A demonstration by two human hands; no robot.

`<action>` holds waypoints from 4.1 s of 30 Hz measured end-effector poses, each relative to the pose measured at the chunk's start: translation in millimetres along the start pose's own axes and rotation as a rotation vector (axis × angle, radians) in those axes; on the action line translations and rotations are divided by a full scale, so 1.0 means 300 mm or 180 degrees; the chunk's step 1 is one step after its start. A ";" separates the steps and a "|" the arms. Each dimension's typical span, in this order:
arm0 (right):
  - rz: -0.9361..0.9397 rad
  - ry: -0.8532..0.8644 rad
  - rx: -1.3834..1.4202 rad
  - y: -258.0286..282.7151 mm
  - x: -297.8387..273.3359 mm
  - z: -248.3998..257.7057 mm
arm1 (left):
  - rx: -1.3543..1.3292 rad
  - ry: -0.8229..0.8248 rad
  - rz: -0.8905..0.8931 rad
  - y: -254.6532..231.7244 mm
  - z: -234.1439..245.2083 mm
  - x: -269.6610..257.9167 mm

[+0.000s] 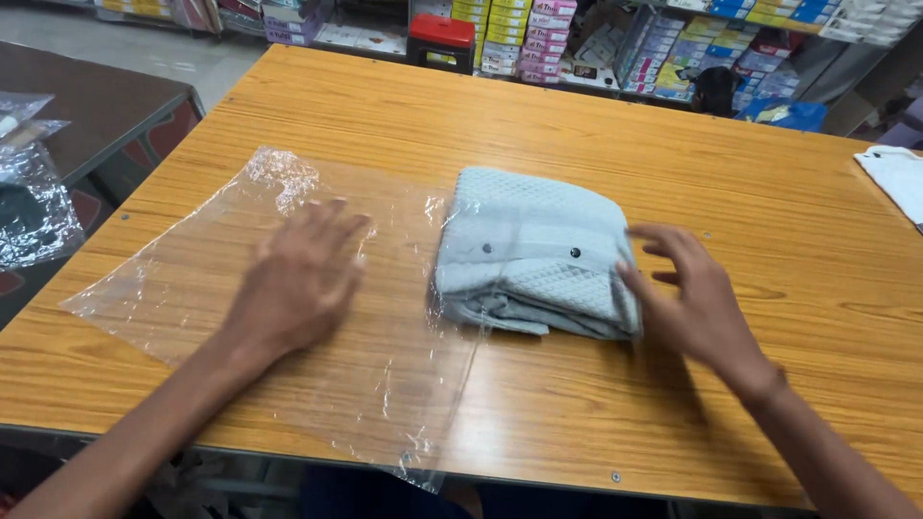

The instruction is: Folding a light-colored long-sleeved shirt and placing it into a plastic bag.

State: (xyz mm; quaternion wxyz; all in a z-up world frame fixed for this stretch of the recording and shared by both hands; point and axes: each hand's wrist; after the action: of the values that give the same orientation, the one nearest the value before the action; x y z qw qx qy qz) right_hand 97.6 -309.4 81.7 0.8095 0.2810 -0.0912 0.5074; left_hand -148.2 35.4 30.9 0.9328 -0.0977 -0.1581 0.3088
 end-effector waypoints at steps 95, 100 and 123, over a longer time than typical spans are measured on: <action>-0.0660 0.0829 0.3629 -0.420 0.097 -0.115 | -0.4159 0.1841 -0.0083 -0.427 -0.183 0.174; -0.0478 0.0818 0.3396 -0.350 0.096 -0.090 | -0.4282 0.2103 -0.0041 -0.411 -0.170 0.185; 0.0264 0.0623 0.4350 -0.619 0.037 -0.160 | -0.4320 0.2279 -0.1404 -0.376 -0.187 0.208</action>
State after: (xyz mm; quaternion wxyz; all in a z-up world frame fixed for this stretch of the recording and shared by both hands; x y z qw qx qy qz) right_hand 258.4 -335.2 -20.5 0.4353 0.6772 0.3118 0.5046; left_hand -19.3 -20.6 24.8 0.7033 -0.7040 -0.0180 -0.0967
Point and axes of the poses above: each hand's wrist, its own x-axis towards the middle knuckle, its own z-axis out of the back of the hand, y = z × x, and after that the axes turned 14 degrees about z, right-handed
